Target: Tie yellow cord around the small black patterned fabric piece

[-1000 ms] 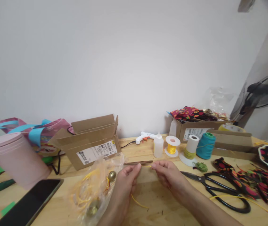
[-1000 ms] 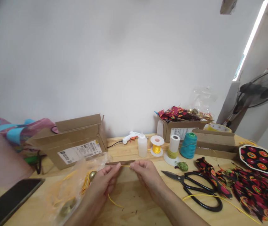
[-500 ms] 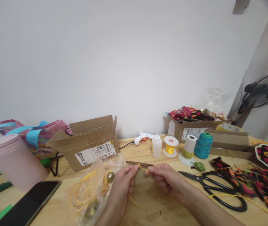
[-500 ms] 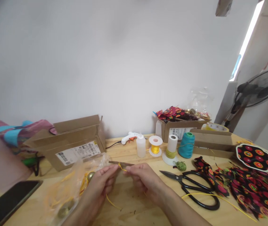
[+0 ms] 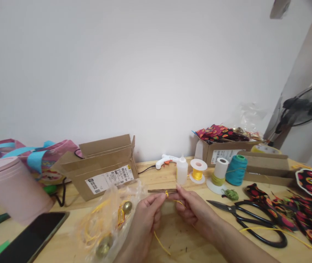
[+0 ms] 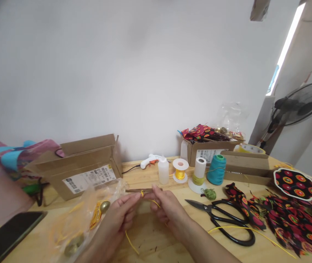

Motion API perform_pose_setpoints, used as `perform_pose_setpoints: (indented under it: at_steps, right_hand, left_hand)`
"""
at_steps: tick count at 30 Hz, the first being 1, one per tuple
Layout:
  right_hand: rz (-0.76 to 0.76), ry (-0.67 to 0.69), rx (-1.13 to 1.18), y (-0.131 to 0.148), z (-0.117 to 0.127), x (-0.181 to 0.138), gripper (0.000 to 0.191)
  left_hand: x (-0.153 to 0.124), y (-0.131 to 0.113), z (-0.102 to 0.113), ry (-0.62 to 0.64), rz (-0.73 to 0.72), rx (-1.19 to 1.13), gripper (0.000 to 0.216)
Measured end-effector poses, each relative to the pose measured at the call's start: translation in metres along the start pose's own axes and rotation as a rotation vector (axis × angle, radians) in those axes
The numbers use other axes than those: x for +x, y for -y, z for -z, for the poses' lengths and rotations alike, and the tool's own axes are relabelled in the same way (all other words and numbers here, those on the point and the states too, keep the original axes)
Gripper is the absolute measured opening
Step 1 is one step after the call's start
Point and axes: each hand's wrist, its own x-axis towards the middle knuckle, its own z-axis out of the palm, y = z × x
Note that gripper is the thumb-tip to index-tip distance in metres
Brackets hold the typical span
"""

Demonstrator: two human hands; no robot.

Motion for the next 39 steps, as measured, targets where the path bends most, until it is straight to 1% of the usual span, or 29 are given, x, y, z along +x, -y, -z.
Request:
perform_pose_setpoints:
  at_steps: [2,4,7,11,13,14,16,19,22,24,25,31,35,37,39]
  right_hand:
    - [0.0,-0.013,0.103,0.001,0.001,0.0,0.032]
    - [-0.003,-0.04,0.185,0.002,0.001,0.001,0.029]
    - [0.021,-0.068,0.263,0.002,0.0,0.001,0.034]
    - [0.074,-0.045,0.307,-0.001,-0.002,0.001,0.042]
    - [0.089,-0.026,0.318,-0.001,-0.002,0.001,0.043]
    - [0.087,-0.019,0.326,-0.001,-0.002,0.001,0.043]
    - [0.065,-0.004,0.35,-0.001,-0.001,0.001,0.041]
    - [0.029,0.031,0.406,-0.001,0.001,0.001,0.036]
    - [0.002,0.061,0.448,-0.001,0.002,0.001,0.032]
    - [-0.012,0.062,0.456,0.0,0.001,0.0,0.032]
    - [-0.015,0.059,0.457,0.0,0.001,0.0,0.032]
    - [-0.029,0.049,0.454,-0.001,0.0,-0.001,0.031]
    - [-0.043,0.048,0.451,-0.001,0.0,-0.001,0.032]
    - [-0.044,0.04,0.446,-0.001,0.0,0.0,0.032]
    - [-0.043,0.032,0.439,-0.002,0.0,0.0,0.033]
  left_hand:
    - [0.0,0.0,-0.002,-0.013,-0.038,0.054,0.025]
    - [0.0,0.0,-0.003,-0.053,-0.098,0.142,0.023]
    - [-0.001,0.0,-0.004,-0.138,-0.27,0.319,0.017]
    - [-0.005,0.002,-0.004,-0.187,-0.537,0.584,0.011]
    - [-0.007,0.003,-0.004,-0.201,-0.617,0.648,0.013]
    - [-0.007,0.003,-0.005,-0.203,-0.628,0.652,0.013]
    - [-0.008,0.004,-0.006,-0.193,-0.589,0.607,0.013]
    - [-0.006,0.003,-0.007,-0.152,-0.418,0.396,0.021]
    - [-0.003,0.003,-0.006,0.003,-0.249,0.165,0.027]
    - [0.0,0.003,-0.004,0.097,-0.195,0.122,0.026]
    - [0.001,0.003,-0.003,0.109,-0.182,0.127,0.026]
    - [0.003,0.002,-0.002,0.042,-0.16,0.11,0.03]
    - [0.001,0.0,-0.004,0.024,-0.091,0.128,0.033]
    - [0.0,0.0,-0.004,-0.012,-0.078,0.133,0.03]
    - [0.0,0.0,-0.004,-0.063,-0.119,0.151,0.024]
